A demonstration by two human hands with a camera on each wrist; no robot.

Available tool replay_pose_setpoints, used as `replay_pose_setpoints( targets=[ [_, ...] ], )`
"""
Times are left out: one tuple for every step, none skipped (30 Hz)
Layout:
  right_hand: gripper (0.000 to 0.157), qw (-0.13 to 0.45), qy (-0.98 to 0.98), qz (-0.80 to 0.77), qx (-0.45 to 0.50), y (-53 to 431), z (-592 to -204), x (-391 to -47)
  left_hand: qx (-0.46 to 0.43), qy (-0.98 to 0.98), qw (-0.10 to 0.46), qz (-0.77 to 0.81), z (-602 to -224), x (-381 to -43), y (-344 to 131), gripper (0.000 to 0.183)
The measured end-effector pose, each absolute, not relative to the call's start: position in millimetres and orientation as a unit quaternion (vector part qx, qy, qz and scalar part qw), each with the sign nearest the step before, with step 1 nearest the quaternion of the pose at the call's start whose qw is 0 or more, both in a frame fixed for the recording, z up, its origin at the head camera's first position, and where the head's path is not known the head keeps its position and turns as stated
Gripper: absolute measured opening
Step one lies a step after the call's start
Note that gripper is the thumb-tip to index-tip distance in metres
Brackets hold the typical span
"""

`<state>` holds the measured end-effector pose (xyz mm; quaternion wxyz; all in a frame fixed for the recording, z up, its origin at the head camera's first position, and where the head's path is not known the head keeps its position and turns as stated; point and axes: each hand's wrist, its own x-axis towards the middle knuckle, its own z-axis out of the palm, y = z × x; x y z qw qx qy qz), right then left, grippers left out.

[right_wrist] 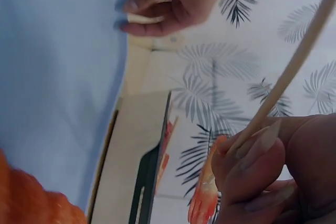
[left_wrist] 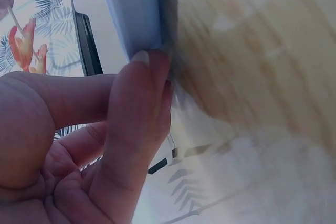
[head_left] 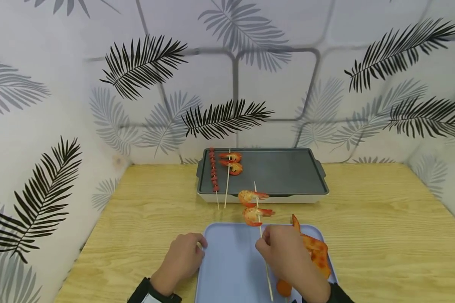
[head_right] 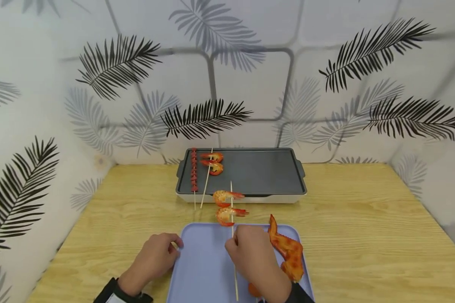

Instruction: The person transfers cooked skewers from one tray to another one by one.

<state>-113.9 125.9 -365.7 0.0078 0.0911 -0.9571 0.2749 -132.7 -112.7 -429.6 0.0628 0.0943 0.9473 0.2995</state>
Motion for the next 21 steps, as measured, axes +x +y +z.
replay_pose_setpoints(
  targets=[
    [0.032,0.007,-0.958,0.271,0.095,124.9,-368.8,-109.7,0.095,0.947,0.063,0.299,-429.5,-132.4,-112.5,0.015],
    [0.030,0.004,-0.958,0.269,0.097,124.0,-371.9,-106.1,0.096,0.947,0.064,0.300,-429.6,-132.3,-112.4,0.015],
    [0.029,-0.003,-0.959,0.267,0.097,122.7,-374.8,-103.2,0.097,0.947,0.064,0.299,-429.7,-132.4,-112.4,0.015],
    [0.029,-0.010,-0.959,0.267,0.097,121.2,-377.6,-100.9,0.097,0.947,0.063,0.298,-429.5,-132.5,-112.4,0.015],
    [0.028,-0.018,-0.958,0.269,0.097,120.1,-380.5,-99.2,0.096,0.948,0.062,0.297,-429.4,-132.6,-112.6,0.016],
    [0.027,-0.032,-0.957,0.273,0.092,118.8,-383.0,-97.8,0.094,0.949,0.062,0.295,-429.3,-132.6,-112.7,0.016],
    [0.026,-0.045,-0.956,0.277,0.089,117.6,-385.5,-96.7,0.092,0.950,0.062,0.293,-429.2,-132.6,-112.9,0.016],
    [0.025,-0.058,-0.954,0.282,0.084,116.4,-387.7,-95.9,0.090,0.950,0.062,0.293,-429.2,-132.6,-113.1,0.016],
    [0.024,-0.072,-0.952,0.288,0.078,115.2,-389.6,-95.2,0.087,0.951,0.063,0.291,-429.2,-132.5,-113.2,0.016],
    [0.024,-0.081,-0.949,0.294,0.075,114.3,-391.7,-94.7,0.085,0.951,0.064,0.290,-429.3,-132.3,-113.2,0.016],
    [0.023,-0.092,-0.947,0.298,0.071,113.6,-393.5,-94.2,0.084,0.951,0.065,0.290,-429.5,-132.1,-113.2,0.016],
    [0.022,-0.101,-0.946,0.299,0.066,112.8,-395.1,-93.8,0.083,0.951,0.066,0.292,-429.6,-132.0,-113.0,0.016],
    [0.022,-0.108,-0.945,0.301,0.062,112.4,-396.6,-93.5,0.083,0.950,0.066,0.292,-429.7,-132.1,-112.7,0.016],
    [0.022,-0.110,-0.946,0.301,0.059,112.1,-398.0,-92.9,0.083,0.950,0.068,0.293,-429.9,-132.2,-112.4,0.015],
    [0.022,-0.115,-0.946,0.299,0.053,112.0,-399.4,-92.1,0.083,0.950,0.069,0.292,-430.0,-132.3,-112.0,0.015],
    [0.022,-0.113,-0.947,0.298,0.052,112.2,-400.8,-91.3,0.083,0.950,0.070,0.292,-430.1,-132.4,-111.6,0.015],
    [0.022,-0.116,-0.947,0.297,0.047,112.4,-402.2,-90.3,0.083,0.950,0.071,0.292,-430.3,-132.5,-111.2,0.015],
    [0.022,-0.116,-0.947,0.295,0.045,113.0,-403.5,-89.5,0.082,0.950,0.072,0.292,-430.4,-132.6,-110.9,0.014],
    [0.022,-0.114,-0.948,0.294,0.046,113.7,-405.0,-88.6,0.082,0.950,0.073,0.292,-430.4,-132.8,-110.8,0.014],
    [0.022,-0.114,-0.948,0.294,0.047,114.3,-406.3,-88.0,0.082,0.950,0.073,0.292,-430.3,-133.0,-110.8,0.014],
    [0.022,-0.112,-0.948,0.294,0.050,114.9,-407.8,-87.5,0.082,0.950,0.075,0.293,-429.7,-133.3,-110.7,0.014]
  ],
)
